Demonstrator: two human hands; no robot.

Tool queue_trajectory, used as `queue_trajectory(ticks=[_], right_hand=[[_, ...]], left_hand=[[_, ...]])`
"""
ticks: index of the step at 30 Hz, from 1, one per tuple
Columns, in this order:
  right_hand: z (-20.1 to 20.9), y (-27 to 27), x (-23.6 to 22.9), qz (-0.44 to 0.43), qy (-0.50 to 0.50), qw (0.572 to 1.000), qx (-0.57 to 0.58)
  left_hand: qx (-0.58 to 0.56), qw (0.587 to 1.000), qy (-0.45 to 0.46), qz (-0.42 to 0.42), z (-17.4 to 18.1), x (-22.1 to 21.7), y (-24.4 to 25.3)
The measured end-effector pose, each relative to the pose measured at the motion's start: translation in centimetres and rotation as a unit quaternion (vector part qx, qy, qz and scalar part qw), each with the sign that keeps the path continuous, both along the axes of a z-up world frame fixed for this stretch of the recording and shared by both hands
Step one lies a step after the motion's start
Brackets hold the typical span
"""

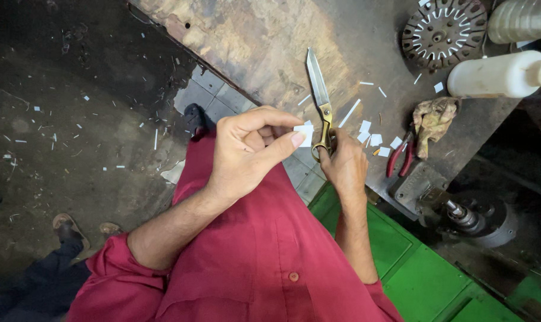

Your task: The person cuts small rectangular pieces from a strip of white insulation tape using scissors. They place the pieces into the slots of a circular motor stator component. The person repeats this process, cutting more pieces and inserting them into the stator.

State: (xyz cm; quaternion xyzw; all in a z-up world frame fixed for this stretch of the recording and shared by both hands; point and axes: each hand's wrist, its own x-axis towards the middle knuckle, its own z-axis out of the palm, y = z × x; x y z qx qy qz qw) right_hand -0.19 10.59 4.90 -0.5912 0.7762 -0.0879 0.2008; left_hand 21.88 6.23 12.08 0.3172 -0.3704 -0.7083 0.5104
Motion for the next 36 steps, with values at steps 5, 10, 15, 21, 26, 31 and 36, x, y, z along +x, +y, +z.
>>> queue_trajectory(ticks=[5,10,15,21,26,31,36], right_hand=[[-0.9,0.7,-0.4,-0.002,-0.053,0.998,-0.045],[-2.5,5.5,-2.2,0.015,-0.206,0.961,-0.186],[-3.8,9.6,-2.2,-0.145,-0.392,0.904,-0.089],[-4.5,12.0,-4.4,-0.332,-0.481,0.805,-0.099],[-3.6,10.1,-5.5,-0.302,-0.498,0.801,-0.138],[-1.2,7.0,-4.3,-0.188,-0.506,0.832,-0.127],[0.0,4.8,-2.4,-0.123,-0.499,0.845,-0.146]], left_hand=[[0.013,0.999,-0.019,-0.026,-1.5,-0.7,0.2],[-0.033,0.981,-0.129,-0.141,-7.4,-7.7,-2.6],[-0.216,0.907,-0.303,-0.198,-13.1,-17.0,-4.6],[-0.189,0.91,-0.31,-0.201,-13.5,-16.4,-4.1],[-0.155,0.907,-0.26,-0.293,-9.9,-10.5,-2.3],[0.047,0.94,-0.192,-0.278,-7.9,-8.4,-0.1],[0.075,0.95,-0.211,-0.218,-7.4,-7.2,0.3]])
